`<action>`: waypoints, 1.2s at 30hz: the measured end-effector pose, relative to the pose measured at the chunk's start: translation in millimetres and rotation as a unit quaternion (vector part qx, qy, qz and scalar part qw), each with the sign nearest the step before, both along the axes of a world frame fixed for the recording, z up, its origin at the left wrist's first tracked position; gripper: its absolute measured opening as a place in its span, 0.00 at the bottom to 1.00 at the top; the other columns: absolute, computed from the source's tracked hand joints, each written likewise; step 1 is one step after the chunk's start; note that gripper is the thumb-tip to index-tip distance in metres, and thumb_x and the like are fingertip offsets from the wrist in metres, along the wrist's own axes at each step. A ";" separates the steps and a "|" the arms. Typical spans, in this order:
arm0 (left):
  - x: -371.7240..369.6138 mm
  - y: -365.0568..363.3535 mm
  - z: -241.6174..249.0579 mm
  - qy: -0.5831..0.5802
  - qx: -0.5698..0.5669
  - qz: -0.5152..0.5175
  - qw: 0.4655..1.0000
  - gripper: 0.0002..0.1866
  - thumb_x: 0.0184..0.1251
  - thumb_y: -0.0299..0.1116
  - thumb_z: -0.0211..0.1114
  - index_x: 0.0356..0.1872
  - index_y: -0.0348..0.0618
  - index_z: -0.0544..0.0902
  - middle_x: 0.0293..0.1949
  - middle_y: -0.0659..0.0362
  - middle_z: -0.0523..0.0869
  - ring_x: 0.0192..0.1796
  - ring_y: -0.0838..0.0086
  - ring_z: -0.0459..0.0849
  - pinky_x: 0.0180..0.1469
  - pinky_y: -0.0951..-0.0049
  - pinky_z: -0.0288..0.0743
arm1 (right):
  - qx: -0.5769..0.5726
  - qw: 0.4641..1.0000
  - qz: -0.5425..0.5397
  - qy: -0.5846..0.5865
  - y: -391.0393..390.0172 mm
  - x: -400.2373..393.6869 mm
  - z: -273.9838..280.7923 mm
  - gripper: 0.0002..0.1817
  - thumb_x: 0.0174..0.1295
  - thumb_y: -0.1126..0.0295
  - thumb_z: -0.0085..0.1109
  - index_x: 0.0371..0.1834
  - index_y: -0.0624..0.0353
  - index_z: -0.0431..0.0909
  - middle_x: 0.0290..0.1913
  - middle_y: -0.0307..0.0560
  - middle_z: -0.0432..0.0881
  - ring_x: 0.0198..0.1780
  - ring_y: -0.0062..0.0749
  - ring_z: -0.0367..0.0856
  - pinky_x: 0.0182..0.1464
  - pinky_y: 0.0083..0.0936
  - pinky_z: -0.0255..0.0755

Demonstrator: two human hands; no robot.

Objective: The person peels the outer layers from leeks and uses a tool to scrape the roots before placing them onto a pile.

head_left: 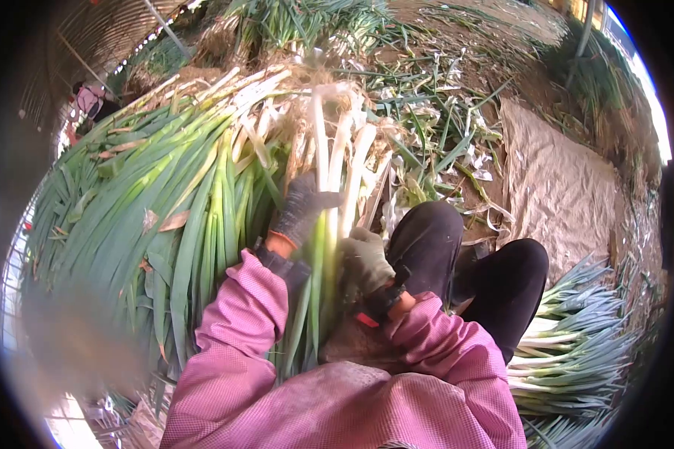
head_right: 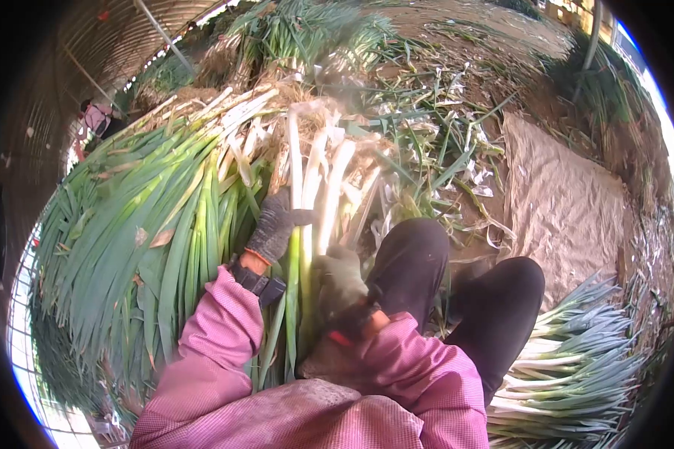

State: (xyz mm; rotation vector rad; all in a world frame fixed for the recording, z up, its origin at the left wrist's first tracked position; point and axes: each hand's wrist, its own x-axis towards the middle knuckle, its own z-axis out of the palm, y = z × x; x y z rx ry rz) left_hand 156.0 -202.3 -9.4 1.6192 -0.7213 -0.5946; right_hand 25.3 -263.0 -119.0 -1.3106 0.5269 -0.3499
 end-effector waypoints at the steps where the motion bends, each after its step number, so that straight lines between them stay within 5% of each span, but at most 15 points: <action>1: 8.4 -2.9 -12.0 0.007 0.025 -0.005 1.000 0.19 0.54 0.28 0.71 0.48 0.35 0.82 0.37 0.61 0.86 0.36 0.78 0.81 0.39 0.76 0.77 | 0.114 0.993 0.014 -0.001 -4.1 -4.1 13.3 0.05 0.56 0.71 0.62 0.29 0.62 0.80 0.28 0.41 0.78 0.29 0.26 0.75 0.32 0.28 0.71; 3: 8.8 -6.1 -18.7 0.008 0.031 -0.011 0.999 0.22 0.55 0.30 0.72 0.52 0.35 0.81 0.41 0.60 0.86 0.41 0.78 0.81 0.46 0.75 0.76 | 0.256 0.965 0.043 -0.047 -4.8 -14.9 37.0 0.10 0.58 0.69 0.65 0.39 0.63 0.82 0.32 0.43 0.80 0.33 0.29 0.77 0.38 0.29 0.74; 6: 4.3 -7.6 -19.7 -0.027 0.069 0.009 0.997 0.23 0.58 0.34 0.71 0.54 0.35 0.81 0.44 0.59 0.85 0.45 0.76 0.80 0.50 0.73 0.74 | 0.221 0.968 0.107 -0.050 -1.8 -7.8 23.0 0.16 0.56 0.70 0.68 0.46 0.66 0.81 0.35 0.45 0.82 0.35 0.29 0.79 0.40 0.28 0.74; 11: -15.6 13.3 -24.4 -0.195 0.190 -0.002 0.962 0.21 0.65 0.43 0.63 0.50 0.36 0.80 0.38 0.54 0.84 0.42 0.68 0.82 0.45 0.70 0.76 | 0.198 0.980 0.014 0.013 4.8 -0.7 7.6 0.10 0.59 0.70 0.62 0.41 0.64 0.82 0.31 0.40 0.83 0.30 0.23 0.80 0.33 0.22 0.74; 13: -43.3 33.6 -34.9 -0.114 0.266 0.027 0.957 0.19 0.71 0.38 0.57 0.55 0.35 0.77 0.41 0.56 0.84 0.45 0.69 0.80 0.51 0.71 0.73 | 0.231 0.972 -0.033 -0.006 4.5 0.2 6.3 0.09 0.60 0.71 0.62 0.40 0.64 0.82 0.29 0.40 0.82 0.28 0.24 0.80 0.30 0.22 0.74; 15: -31.4 79.3 -113.2 -0.123 0.159 -0.025 0.979 0.18 0.71 0.36 0.57 0.56 0.36 0.76 0.46 0.53 0.81 0.45 0.67 0.80 0.51 0.69 0.76 | 0.261 0.965 -0.019 0.001 1.0 0.5 9.8 0.08 0.61 0.72 0.60 0.40 0.64 0.82 0.30 0.40 0.82 0.30 0.24 0.80 0.31 0.22 0.74; 16: -36.0 81.9 -112.4 -0.239 0.203 -0.058 0.948 0.18 0.69 0.34 0.58 0.56 0.36 0.76 0.46 0.53 0.81 0.44 0.67 0.81 0.49 0.69 0.77 | 0.275 0.961 -0.011 0.006 1.1 -0.2 10.5 0.07 0.62 0.73 0.60 0.39 0.64 0.82 0.31 0.40 0.82 0.31 0.23 0.80 0.31 0.22 0.74; 17: -40.7 84.5 -111.4 -0.355 0.238 -0.080 0.900 0.17 0.68 0.32 0.59 0.55 0.36 0.76 0.46 0.53 0.81 0.44 0.67 0.82 0.47 0.68 0.78 | 0.195 0.981 0.012 0.010 2.4 -1.4 10.5 0.06 0.63 0.73 0.59 0.39 0.64 0.82 0.31 0.39 0.82 0.32 0.22 0.80 0.32 0.21 0.74; 20: -76.4 68.0 -88.0 -0.368 0.161 -0.066 0.913 0.15 0.64 0.27 0.61 0.52 0.37 0.79 0.39 0.54 0.83 0.42 0.68 0.83 0.37 0.67 0.81 | 0.045 0.998 0.043 -0.010 4.9 -3.2 11.5 0.06 0.65 0.73 0.57 0.38 0.62 0.82 0.34 0.38 0.81 0.35 0.22 0.79 0.35 0.20 0.73; 22: -84.5 56.4 -55.2 -0.357 0.239 -0.084 0.899 0.15 0.62 0.25 0.62 0.50 0.36 0.79 0.38 0.55 0.83 0.41 0.68 0.84 0.37 0.68 0.81 | 0.090 0.994 0.010 -0.063 12.0 -2.9 11.8 0.06 0.65 0.72 0.56 0.38 0.61 0.82 0.37 0.40 0.81 0.37 0.25 0.79 0.38 0.20 0.74; 24: -93.1 51.6 -26.0 -0.410 0.324 -0.111 0.846 0.16 0.58 0.21 0.64 0.50 0.35 0.79 0.39 0.54 0.82 0.42 0.69 0.83 0.38 0.72 0.81 | -0.073 0.992 0.073 -0.069 11.0 -7.7 24.0 0.08 0.61 0.71 0.60 0.41 0.61 0.82 0.41 0.48 0.81 0.44 0.36 0.80 0.47 0.30 0.74; 26: -88.0 62.4 -20.2 -0.254 0.270 -0.112 0.922 0.18 0.55 0.19 0.66 0.49 0.35 0.79 0.41 0.54 0.82 0.43 0.69 0.83 0.39 0.74 0.81 | -0.244 0.956 0.135 -0.092 -0.5 -7.4 26.8 0.19 0.60 0.61 0.63 0.47 0.64 0.78 0.47 0.55 0.79 0.52 0.46 0.77 0.53 0.38 0.72; 27: -76.3 79.7 -25.7 -0.043 0.155 -0.093 0.983 0.18 0.54 0.19 0.67 0.48 0.35 0.80 0.42 0.53 0.82 0.42 0.68 0.84 0.39 0.72 0.81 | -0.284 0.941 0.143 -0.115 -7.5 -9.8 33.7 0.29 0.60 0.52 0.64 0.54 0.65 0.75 0.51 0.61 0.78 0.58 0.53 0.74 0.57 0.42 0.70; 32: -82.0 90.0 74.8 0.073 0.104 0.030 0.991 0.28 0.41 0.25 0.73 0.50 0.33 0.79 0.33 0.58 0.83 0.37 0.71 0.84 0.40 0.72 0.81 | -0.377 0.912 0.010 -0.164 -95.0 -24.4 114.2 0.48 0.49 0.56 0.74 0.70 0.64 0.57 0.64 0.65 0.67 0.66 0.59 0.66 0.68 0.42 0.63; 36: -64.3 87.8 90.1 0.165 0.084 -0.078 0.980 0.36 0.31 0.23 0.75 0.53 0.35 0.80 0.35 0.56 0.85 0.37 0.70 0.84 0.41 0.70 0.80 | -0.462 0.868 -0.045 -0.178 -162.3 -2.8 134.0 0.54 0.44 0.64 0.76 0.74 0.63 0.52 0.70 0.66 0.60 0.70 0.62 0.60 0.71 0.45 0.59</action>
